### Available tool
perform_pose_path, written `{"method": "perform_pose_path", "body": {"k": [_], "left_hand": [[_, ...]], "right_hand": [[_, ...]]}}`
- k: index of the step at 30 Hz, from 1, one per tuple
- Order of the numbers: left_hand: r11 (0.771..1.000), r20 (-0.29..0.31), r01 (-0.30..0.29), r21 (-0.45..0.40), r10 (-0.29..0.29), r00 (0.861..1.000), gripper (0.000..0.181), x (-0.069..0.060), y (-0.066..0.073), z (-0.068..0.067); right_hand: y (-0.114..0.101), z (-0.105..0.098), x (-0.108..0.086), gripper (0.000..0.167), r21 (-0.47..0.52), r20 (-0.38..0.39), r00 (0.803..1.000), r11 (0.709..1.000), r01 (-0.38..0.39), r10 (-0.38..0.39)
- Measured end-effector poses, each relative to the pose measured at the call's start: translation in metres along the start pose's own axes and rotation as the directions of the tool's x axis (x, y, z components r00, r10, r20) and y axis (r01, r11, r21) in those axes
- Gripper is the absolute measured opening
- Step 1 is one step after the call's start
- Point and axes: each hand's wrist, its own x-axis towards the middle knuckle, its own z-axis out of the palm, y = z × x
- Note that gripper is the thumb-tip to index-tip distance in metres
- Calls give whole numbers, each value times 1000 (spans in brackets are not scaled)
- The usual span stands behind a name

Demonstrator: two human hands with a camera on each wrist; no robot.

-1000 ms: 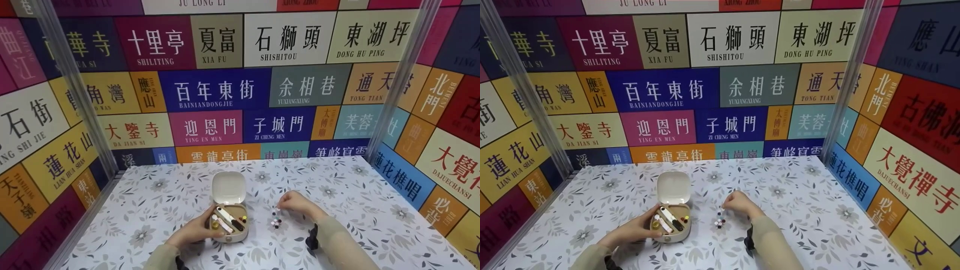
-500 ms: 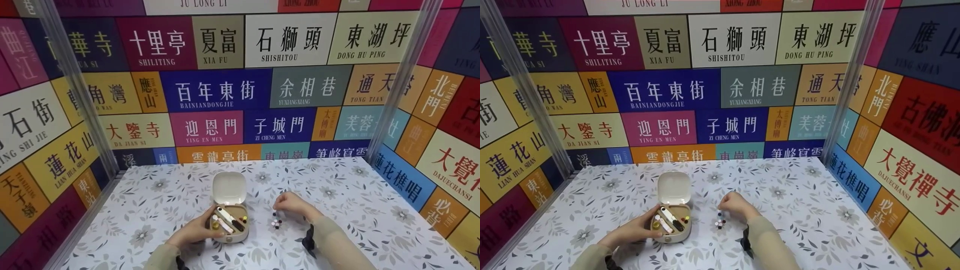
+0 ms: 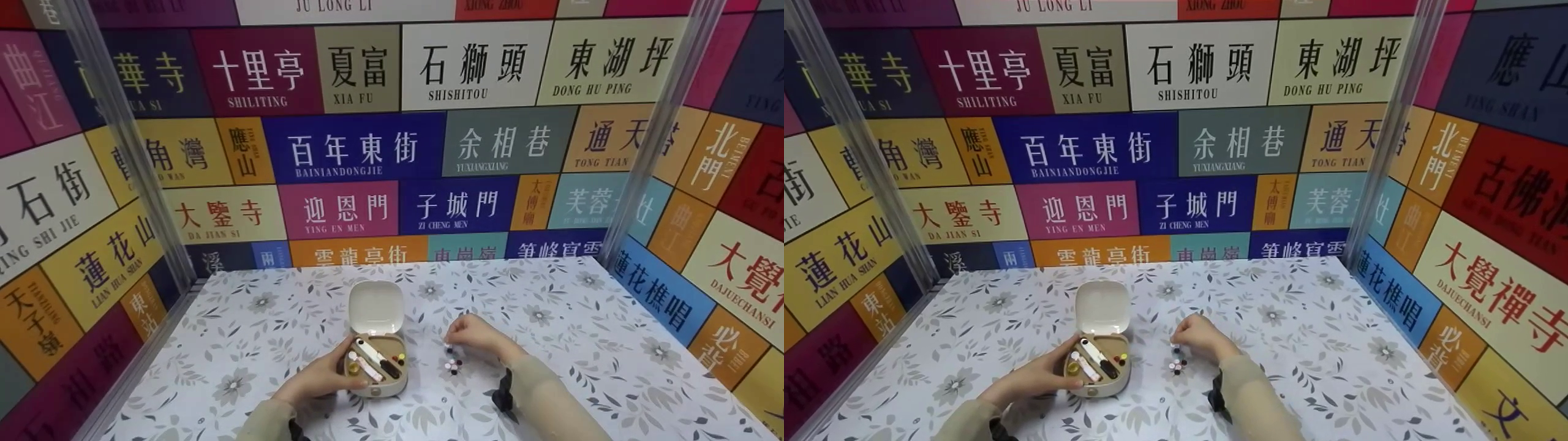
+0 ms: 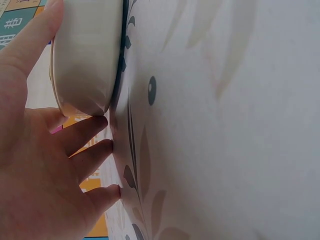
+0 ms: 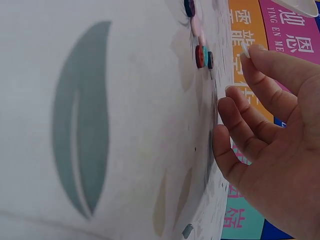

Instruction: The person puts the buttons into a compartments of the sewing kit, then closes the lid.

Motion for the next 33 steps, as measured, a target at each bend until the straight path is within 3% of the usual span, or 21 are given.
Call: {"method": "perform_pose_path", "body": {"k": [5,13,24,33], "left_hand": [[1000,-10,9,9,-9,1000,112,1,-1,0],[1000,-11,23,5,-23,1000,112,1,-2,1],[999,-6,47,-8,-47,999,112,3,-1,0],[999,-2,-8,-50,8,1000,112,0,-2,0]], "right_hand": [[-2,4,1,15,46,-7,1000,999,1,-1],[-4,7,3,7,100,22,998,993,62,-65],[-8,9,8,16,32,18,1000,999,12,-13],[-14,14,10,13,-1,5,1000,1000,-1,1]]}}
